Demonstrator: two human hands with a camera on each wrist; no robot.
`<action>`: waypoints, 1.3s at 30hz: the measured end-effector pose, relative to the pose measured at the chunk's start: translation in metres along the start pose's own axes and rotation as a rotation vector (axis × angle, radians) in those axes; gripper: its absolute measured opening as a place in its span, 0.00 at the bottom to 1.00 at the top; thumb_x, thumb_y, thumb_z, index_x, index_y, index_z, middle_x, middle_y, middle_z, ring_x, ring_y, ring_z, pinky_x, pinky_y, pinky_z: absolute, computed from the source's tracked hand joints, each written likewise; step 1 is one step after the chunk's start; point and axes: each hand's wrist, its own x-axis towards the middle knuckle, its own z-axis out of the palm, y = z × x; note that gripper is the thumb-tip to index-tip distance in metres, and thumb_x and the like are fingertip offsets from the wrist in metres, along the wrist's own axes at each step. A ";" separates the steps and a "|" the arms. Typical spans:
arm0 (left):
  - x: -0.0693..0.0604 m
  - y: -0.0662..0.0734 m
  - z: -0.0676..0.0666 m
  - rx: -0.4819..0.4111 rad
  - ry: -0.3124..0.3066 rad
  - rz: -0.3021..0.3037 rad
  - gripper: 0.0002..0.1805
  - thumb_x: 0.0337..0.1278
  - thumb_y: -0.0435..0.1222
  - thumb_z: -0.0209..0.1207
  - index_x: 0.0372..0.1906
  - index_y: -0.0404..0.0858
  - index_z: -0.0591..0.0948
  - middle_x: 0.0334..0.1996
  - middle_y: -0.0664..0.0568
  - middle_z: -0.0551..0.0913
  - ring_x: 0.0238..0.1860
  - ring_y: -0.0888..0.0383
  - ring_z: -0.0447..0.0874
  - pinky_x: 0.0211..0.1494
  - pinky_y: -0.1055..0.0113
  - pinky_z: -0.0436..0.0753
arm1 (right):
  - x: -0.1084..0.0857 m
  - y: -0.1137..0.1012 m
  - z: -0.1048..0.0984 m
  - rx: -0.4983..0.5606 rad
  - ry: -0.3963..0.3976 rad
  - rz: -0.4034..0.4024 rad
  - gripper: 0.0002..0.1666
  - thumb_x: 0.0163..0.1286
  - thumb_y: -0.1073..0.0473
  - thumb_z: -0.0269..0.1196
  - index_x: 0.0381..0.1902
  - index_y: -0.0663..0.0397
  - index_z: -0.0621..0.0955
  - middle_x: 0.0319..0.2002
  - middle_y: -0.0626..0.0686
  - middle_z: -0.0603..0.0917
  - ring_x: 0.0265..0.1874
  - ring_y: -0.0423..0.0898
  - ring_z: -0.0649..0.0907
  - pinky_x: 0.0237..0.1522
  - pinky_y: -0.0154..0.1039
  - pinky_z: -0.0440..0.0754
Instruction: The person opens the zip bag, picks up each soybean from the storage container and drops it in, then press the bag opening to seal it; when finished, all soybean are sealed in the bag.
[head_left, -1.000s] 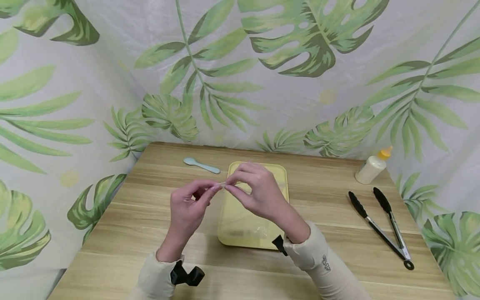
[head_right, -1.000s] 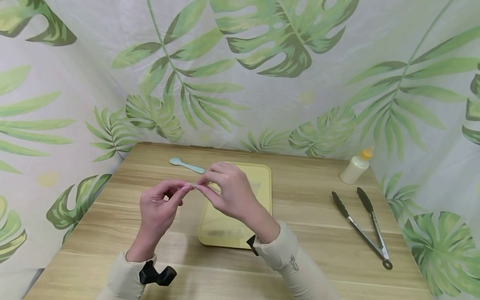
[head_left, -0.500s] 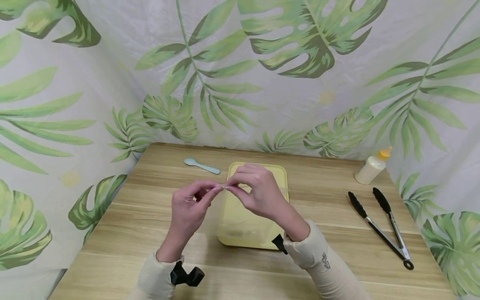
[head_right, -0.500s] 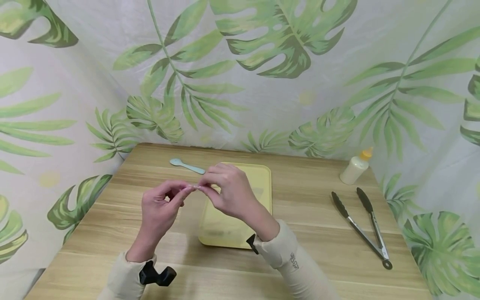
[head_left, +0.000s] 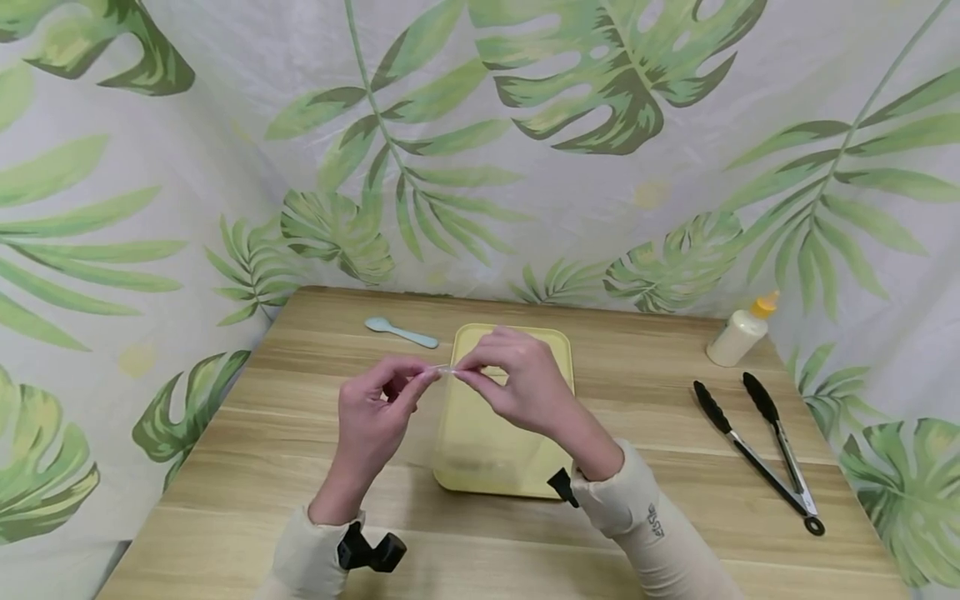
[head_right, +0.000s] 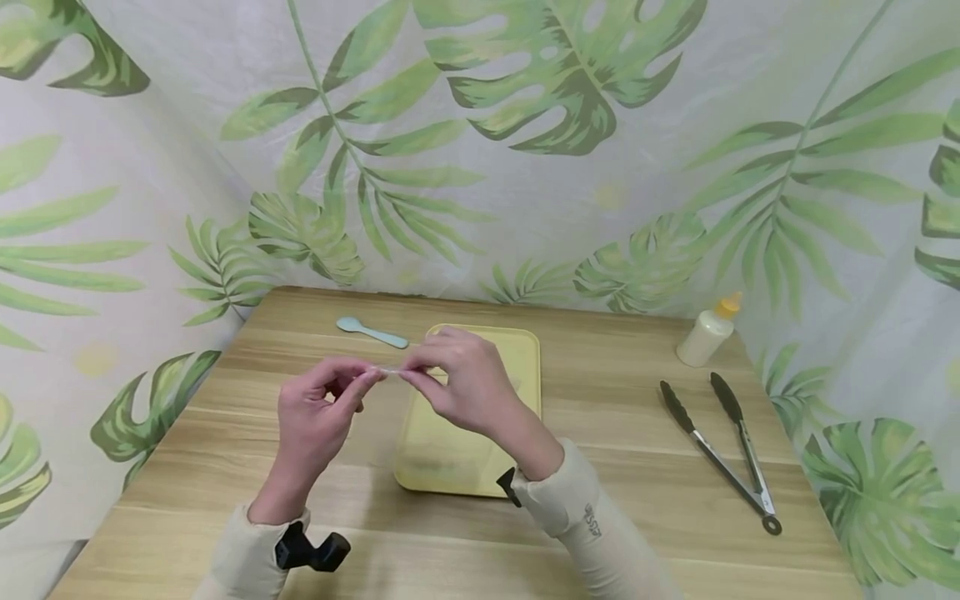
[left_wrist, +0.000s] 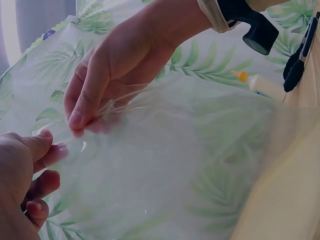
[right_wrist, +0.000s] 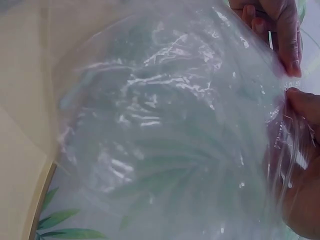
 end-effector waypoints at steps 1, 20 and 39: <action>0.000 0.000 0.000 0.002 -0.001 -0.001 0.06 0.57 0.24 0.70 0.35 0.36 0.88 0.21 0.56 0.81 0.17 0.67 0.73 0.17 0.75 0.73 | 0.000 0.000 0.000 0.001 0.000 -0.002 0.03 0.66 0.62 0.73 0.32 0.49 0.90 0.30 0.43 0.89 0.32 0.39 0.82 0.34 0.34 0.82; -0.005 0.000 0.003 0.002 0.017 -0.031 0.06 0.57 0.23 0.69 0.36 0.35 0.88 0.22 0.52 0.83 0.17 0.66 0.72 0.16 0.75 0.71 | -0.008 0.009 -0.008 0.033 -0.035 0.054 0.03 0.68 0.62 0.72 0.33 0.48 0.89 0.31 0.43 0.89 0.35 0.38 0.83 0.36 0.35 0.84; -0.004 -0.001 0.000 0.005 0.023 -0.034 0.03 0.58 0.25 0.70 0.36 0.34 0.88 0.21 0.54 0.82 0.17 0.67 0.72 0.15 0.76 0.70 | -0.015 0.016 -0.014 0.003 0.006 0.029 0.03 0.64 0.62 0.74 0.32 0.48 0.90 0.29 0.43 0.89 0.31 0.41 0.83 0.32 0.38 0.83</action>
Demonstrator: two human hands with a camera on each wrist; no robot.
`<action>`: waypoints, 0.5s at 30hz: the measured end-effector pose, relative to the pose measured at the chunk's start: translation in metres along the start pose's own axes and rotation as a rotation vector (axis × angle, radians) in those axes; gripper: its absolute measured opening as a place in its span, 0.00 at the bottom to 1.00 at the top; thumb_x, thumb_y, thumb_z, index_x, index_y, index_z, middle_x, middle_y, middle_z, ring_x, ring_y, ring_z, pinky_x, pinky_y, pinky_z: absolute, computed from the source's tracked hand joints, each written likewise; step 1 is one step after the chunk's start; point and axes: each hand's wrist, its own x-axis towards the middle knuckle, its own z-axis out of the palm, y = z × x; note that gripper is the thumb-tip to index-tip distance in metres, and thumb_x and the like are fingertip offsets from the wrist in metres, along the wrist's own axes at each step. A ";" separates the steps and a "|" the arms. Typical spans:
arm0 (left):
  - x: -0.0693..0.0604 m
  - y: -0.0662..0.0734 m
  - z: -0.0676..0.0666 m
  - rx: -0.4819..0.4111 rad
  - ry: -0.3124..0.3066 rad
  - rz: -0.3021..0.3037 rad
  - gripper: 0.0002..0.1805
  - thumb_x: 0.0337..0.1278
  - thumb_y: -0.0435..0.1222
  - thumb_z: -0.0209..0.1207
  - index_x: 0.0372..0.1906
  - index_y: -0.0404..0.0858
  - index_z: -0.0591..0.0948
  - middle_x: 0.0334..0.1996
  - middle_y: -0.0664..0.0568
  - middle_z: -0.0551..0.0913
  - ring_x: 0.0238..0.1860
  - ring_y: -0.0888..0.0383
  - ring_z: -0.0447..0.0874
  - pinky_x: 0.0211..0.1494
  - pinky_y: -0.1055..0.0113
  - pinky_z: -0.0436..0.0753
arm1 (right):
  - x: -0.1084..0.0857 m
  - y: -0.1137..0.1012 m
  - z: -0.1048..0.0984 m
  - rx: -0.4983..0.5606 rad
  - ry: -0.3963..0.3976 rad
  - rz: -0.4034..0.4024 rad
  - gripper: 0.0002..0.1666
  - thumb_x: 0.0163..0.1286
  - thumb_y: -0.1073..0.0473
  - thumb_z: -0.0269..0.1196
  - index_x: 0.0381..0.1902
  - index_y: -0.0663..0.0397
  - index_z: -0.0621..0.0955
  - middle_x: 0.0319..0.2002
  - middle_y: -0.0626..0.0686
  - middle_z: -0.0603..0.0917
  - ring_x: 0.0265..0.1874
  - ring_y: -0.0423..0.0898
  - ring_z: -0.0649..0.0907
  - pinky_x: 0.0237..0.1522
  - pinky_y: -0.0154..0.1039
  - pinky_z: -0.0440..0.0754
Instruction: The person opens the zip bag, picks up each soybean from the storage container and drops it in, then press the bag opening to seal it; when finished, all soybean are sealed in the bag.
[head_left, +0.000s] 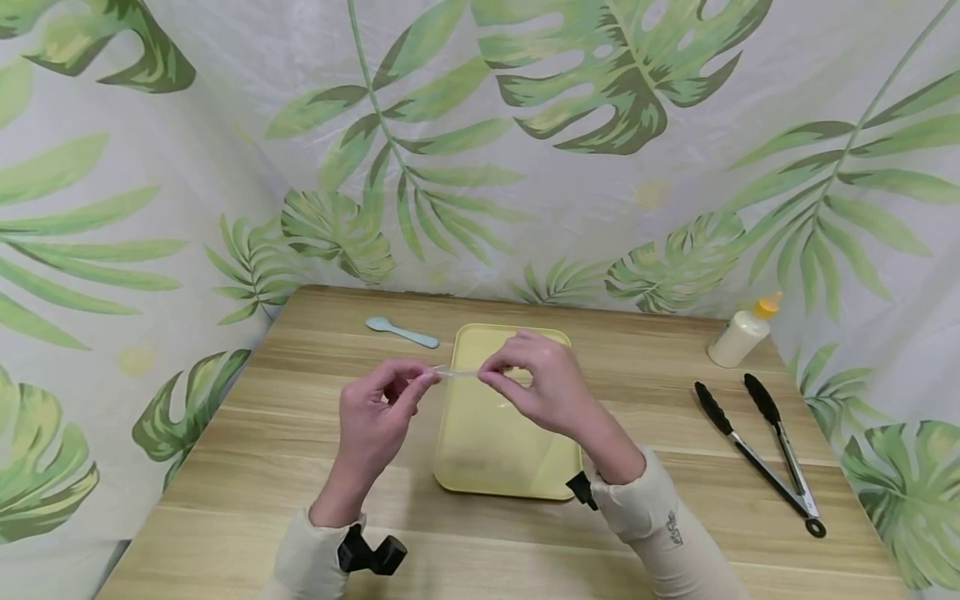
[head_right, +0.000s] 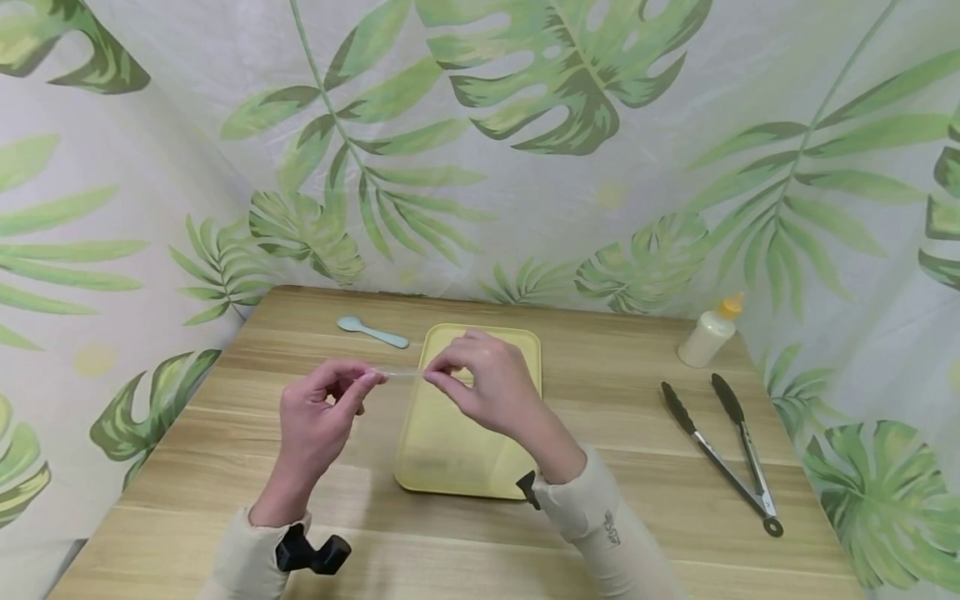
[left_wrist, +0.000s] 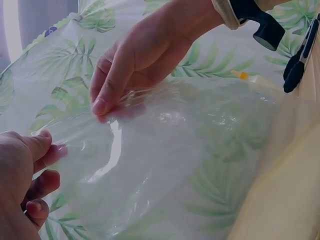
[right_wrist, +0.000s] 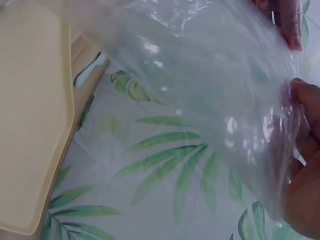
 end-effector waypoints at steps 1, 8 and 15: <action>0.000 0.000 -0.001 0.004 0.005 0.000 0.04 0.57 0.24 0.70 0.36 0.34 0.88 0.21 0.54 0.82 0.17 0.67 0.72 0.15 0.76 0.70 | -0.001 0.001 -0.001 0.005 0.003 0.005 0.03 0.64 0.63 0.74 0.32 0.48 0.90 0.29 0.43 0.89 0.32 0.41 0.83 0.33 0.39 0.84; 0.001 -0.001 -0.002 0.028 -0.002 0.032 0.10 0.53 0.20 0.70 0.35 0.36 0.88 0.21 0.52 0.83 0.17 0.66 0.73 0.16 0.76 0.71 | -0.005 0.009 -0.004 -0.005 -0.004 0.015 0.03 0.64 0.63 0.73 0.33 0.49 0.89 0.29 0.43 0.89 0.32 0.40 0.82 0.34 0.35 0.81; 0.003 -0.002 -0.006 0.038 0.033 0.018 0.08 0.55 0.21 0.70 0.35 0.36 0.89 0.23 0.53 0.85 0.17 0.68 0.72 0.15 0.76 0.70 | -0.009 0.013 -0.006 0.019 -0.006 0.069 0.03 0.65 0.63 0.73 0.32 0.48 0.90 0.29 0.43 0.88 0.32 0.39 0.82 0.34 0.38 0.82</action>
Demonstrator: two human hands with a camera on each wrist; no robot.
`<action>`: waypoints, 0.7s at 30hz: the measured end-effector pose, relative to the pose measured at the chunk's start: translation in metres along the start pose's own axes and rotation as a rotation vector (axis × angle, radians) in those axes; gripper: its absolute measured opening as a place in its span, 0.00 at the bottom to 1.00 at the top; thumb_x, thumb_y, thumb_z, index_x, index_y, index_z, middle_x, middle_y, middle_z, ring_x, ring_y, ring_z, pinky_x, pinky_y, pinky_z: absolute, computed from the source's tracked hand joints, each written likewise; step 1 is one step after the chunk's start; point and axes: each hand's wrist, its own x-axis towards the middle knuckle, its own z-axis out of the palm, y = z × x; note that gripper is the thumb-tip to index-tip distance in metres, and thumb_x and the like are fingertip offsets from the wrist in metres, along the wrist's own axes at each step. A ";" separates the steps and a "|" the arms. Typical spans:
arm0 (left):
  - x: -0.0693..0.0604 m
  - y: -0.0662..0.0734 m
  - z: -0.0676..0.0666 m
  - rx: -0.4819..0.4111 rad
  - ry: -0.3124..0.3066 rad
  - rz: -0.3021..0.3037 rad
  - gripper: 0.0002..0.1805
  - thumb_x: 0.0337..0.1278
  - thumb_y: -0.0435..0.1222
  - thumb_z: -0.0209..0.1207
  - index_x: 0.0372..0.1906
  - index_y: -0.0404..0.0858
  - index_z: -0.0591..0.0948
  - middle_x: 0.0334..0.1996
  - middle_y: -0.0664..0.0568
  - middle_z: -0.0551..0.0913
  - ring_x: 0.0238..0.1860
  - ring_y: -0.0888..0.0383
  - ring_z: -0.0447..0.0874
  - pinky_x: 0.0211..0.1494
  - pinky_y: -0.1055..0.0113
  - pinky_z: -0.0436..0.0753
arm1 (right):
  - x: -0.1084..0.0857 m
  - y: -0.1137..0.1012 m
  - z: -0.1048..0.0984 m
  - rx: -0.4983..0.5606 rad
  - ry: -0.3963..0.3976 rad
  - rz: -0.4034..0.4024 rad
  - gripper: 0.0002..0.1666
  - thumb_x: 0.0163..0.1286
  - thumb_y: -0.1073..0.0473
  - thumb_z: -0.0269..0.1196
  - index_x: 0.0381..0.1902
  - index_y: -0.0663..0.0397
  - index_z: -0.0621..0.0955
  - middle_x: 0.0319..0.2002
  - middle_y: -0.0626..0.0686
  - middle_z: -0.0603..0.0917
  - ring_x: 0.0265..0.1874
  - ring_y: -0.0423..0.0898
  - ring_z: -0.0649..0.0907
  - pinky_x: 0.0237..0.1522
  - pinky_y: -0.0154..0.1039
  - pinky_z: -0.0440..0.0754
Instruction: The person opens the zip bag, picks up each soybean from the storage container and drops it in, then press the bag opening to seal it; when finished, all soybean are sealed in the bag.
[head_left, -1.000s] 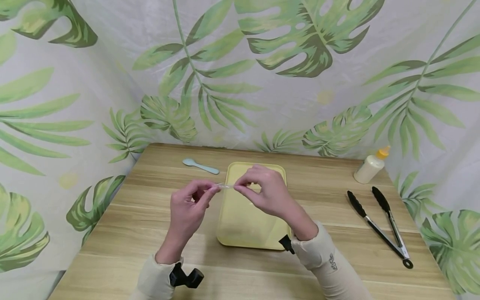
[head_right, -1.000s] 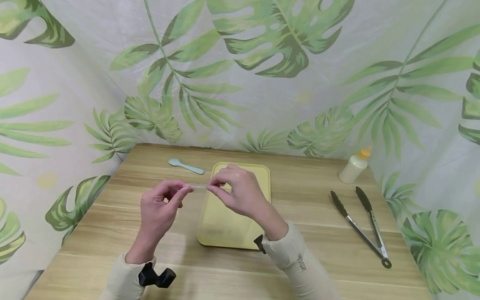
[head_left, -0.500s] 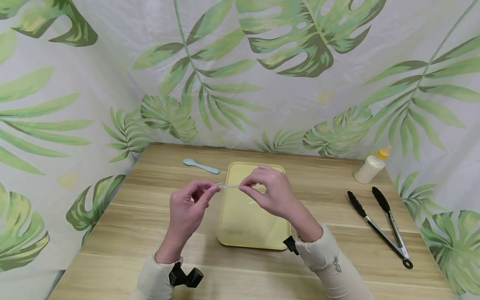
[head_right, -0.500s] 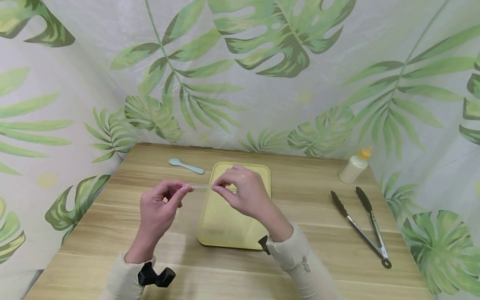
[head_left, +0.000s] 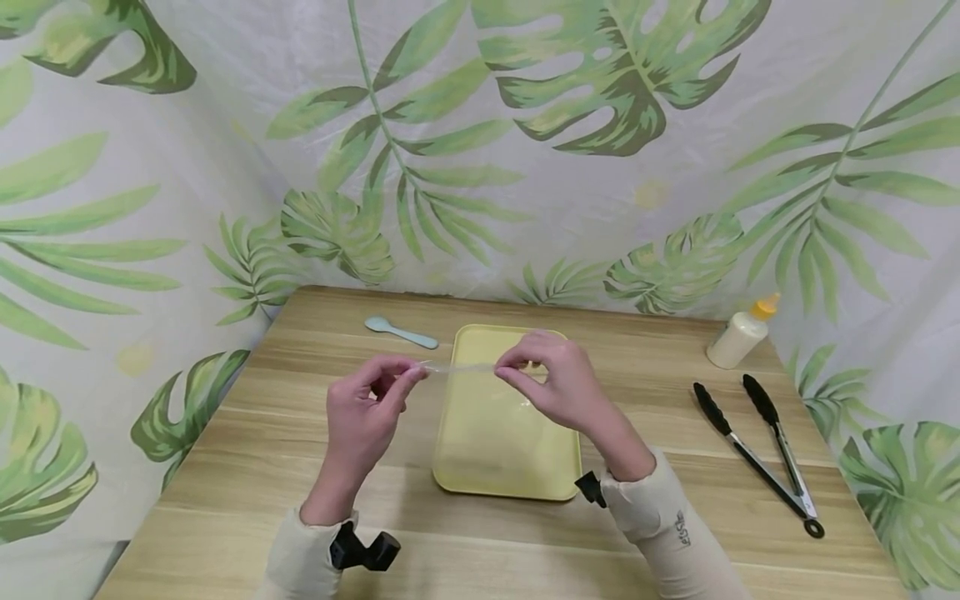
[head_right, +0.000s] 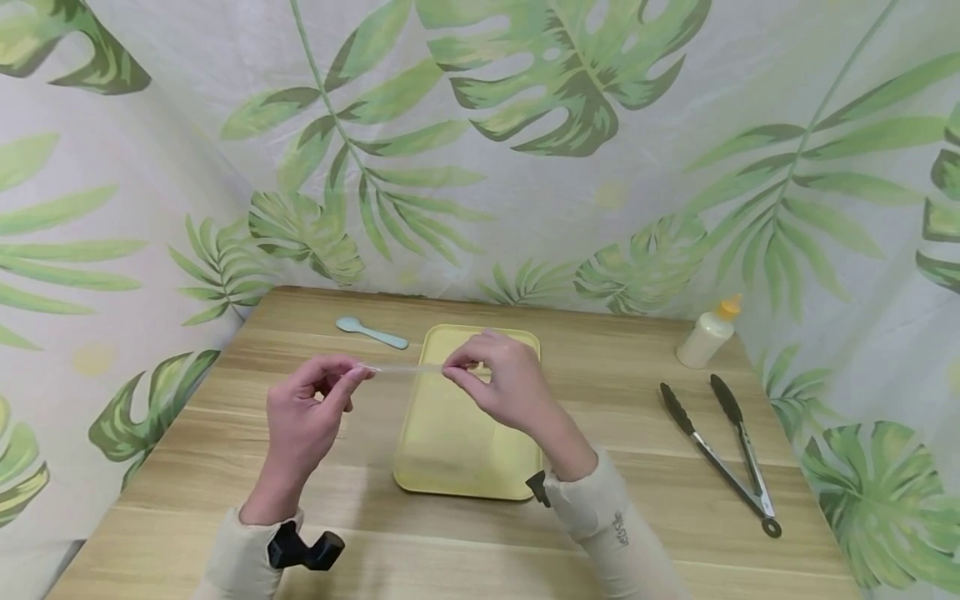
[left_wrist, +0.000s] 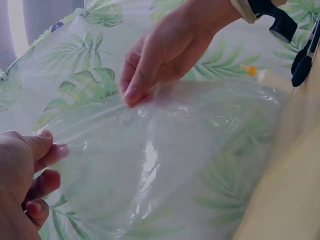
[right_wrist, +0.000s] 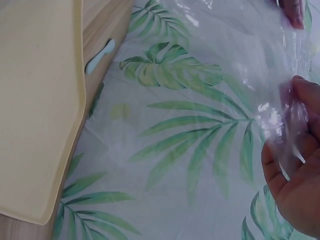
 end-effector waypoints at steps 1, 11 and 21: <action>0.000 0.000 -0.001 0.002 0.001 -0.005 0.08 0.55 0.21 0.70 0.35 0.36 0.89 0.24 0.54 0.85 0.17 0.68 0.72 0.15 0.76 0.70 | -0.001 0.000 -0.001 -0.003 0.003 0.000 0.03 0.65 0.63 0.73 0.32 0.49 0.89 0.29 0.43 0.88 0.32 0.39 0.82 0.34 0.38 0.82; 0.001 0.000 -0.003 0.003 0.015 -0.020 0.06 0.57 0.22 0.69 0.37 0.33 0.89 0.26 0.46 0.88 0.17 0.67 0.72 0.16 0.77 0.71 | -0.004 0.003 -0.004 0.025 0.024 0.010 0.04 0.66 0.64 0.73 0.32 0.49 0.90 0.28 0.43 0.88 0.31 0.37 0.82 0.33 0.37 0.81; 0.002 -0.001 -0.004 0.005 0.020 -0.017 0.02 0.59 0.24 0.69 0.36 0.30 0.88 0.29 0.43 0.90 0.16 0.67 0.72 0.17 0.77 0.71 | -0.008 0.006 -0.010 0.053 0.039 0.019 0.04 0.65 0.65 0.73 0.32 0.50 0.90 0.28 0.44 0.87 0.31 0.38 0.81 0.34 0.37 0.82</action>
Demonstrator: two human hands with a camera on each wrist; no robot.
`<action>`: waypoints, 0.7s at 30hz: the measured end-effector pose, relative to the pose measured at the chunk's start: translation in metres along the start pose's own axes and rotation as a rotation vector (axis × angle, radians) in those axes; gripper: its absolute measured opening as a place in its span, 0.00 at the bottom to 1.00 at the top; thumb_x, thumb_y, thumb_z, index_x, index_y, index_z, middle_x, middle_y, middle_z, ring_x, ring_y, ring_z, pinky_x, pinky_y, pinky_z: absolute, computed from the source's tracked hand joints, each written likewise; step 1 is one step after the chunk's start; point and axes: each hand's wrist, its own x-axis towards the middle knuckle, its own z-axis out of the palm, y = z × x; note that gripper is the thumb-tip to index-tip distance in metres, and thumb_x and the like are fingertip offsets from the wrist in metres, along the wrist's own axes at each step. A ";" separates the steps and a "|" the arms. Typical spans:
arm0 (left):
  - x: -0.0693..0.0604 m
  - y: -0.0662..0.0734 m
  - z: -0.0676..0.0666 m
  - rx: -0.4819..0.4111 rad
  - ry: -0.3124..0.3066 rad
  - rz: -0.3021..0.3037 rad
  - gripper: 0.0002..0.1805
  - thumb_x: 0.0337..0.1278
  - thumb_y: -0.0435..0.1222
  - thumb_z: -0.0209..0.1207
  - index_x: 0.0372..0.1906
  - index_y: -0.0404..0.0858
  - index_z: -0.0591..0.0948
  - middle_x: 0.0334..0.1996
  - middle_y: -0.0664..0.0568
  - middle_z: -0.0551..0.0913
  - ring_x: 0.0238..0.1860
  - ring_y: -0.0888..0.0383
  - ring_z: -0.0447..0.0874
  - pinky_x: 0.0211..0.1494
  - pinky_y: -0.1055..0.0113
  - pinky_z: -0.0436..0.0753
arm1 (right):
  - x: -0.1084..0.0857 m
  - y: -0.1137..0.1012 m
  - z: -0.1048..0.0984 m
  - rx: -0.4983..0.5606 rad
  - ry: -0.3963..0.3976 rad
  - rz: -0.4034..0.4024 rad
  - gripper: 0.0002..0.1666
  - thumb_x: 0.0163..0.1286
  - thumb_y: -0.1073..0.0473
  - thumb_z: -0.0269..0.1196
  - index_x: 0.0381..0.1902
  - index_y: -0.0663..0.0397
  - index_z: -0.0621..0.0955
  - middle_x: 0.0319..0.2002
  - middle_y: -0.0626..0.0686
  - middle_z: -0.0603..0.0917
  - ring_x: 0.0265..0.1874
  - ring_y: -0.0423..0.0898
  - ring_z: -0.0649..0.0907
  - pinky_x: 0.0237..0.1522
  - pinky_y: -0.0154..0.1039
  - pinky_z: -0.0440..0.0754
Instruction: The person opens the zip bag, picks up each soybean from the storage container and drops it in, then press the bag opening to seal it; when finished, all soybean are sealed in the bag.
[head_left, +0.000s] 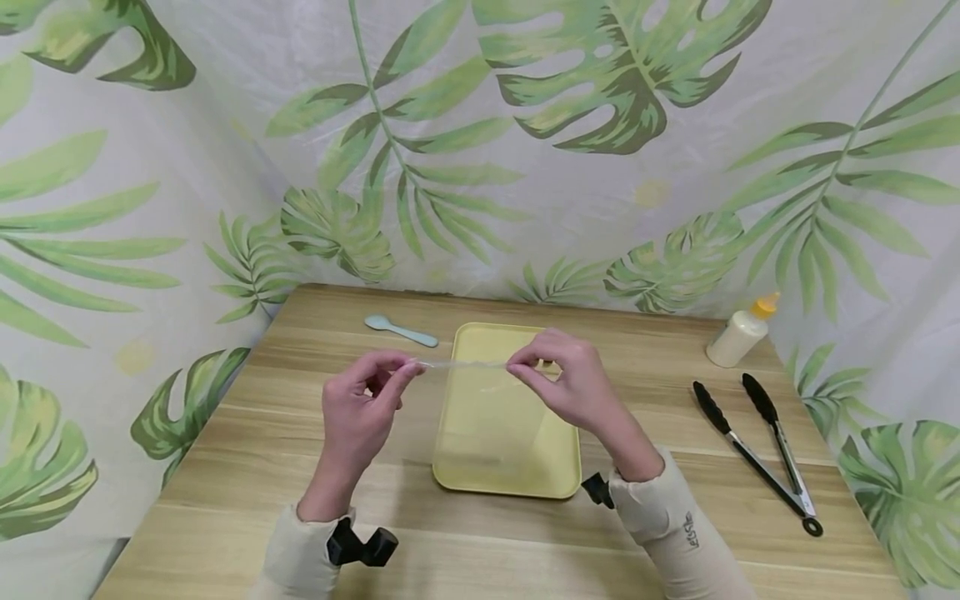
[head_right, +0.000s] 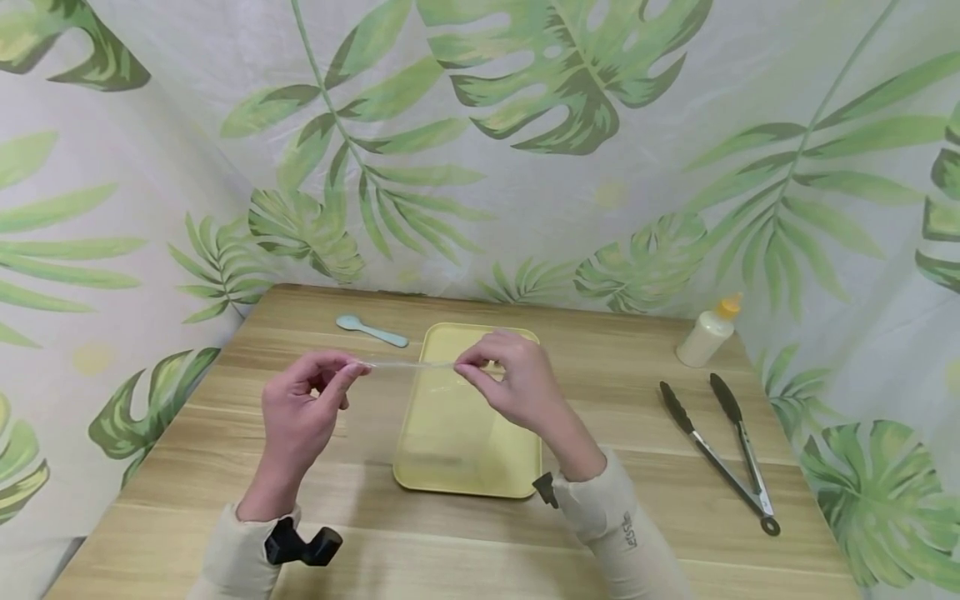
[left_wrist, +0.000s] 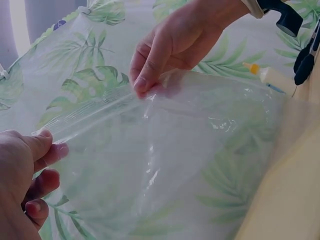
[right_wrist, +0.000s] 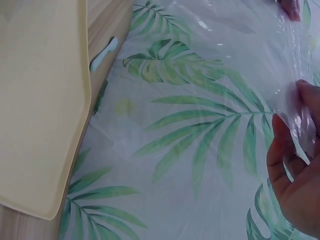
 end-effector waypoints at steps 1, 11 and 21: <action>0.000 0.000 -0.001 0.005 0.003 -0.001 0.01 0.60 0.25 0.69 0.36 0.31 0.88 0.29 0.45 0.90 0.16 0.68 0.72 0.17 0.77 0.71 | 0.000 0.000 -0.001 0.008 0.002 0.011 0.04 0.65 0.65 0.73 0.33 0.50 0.90 0.28 0.44 0.87 0.31 0.38 0.81 0.34 0.37 0.81; 0.000 0.002 -0.002 0.005 0.006 0.011 0.07 0.56 0.20 0.68 0.35 0.33 0.88 0.29 0.44 0.90 0.16 0.67 0.72 0.17 0.77 0.71 | -0.005 0.005 -0.008 0.006 0.004 0.032 0.04 0.64 0.66 0.73 0.32 0.51 0.89 0.27 0.44 0.86 0.30 0.38 0.80 0.32 0.35 0.82; 0.002 -0.001 -0.008 0.007 0.011 -0.007 0.04 0.63 0.30 0.68 0.35 0.31 0.87 0.30 0.55 0.90 0.17 0.68 0.73 0.16 0.77 0.72 | -0.011 0.009 -0.015 0.050 0.012 0.090 0.04 0.67 0.68 0.71 0.33 0.54 0.89 0.27 0.45 0.85 0.26 0.37 0.78 0.26 0.32 0.79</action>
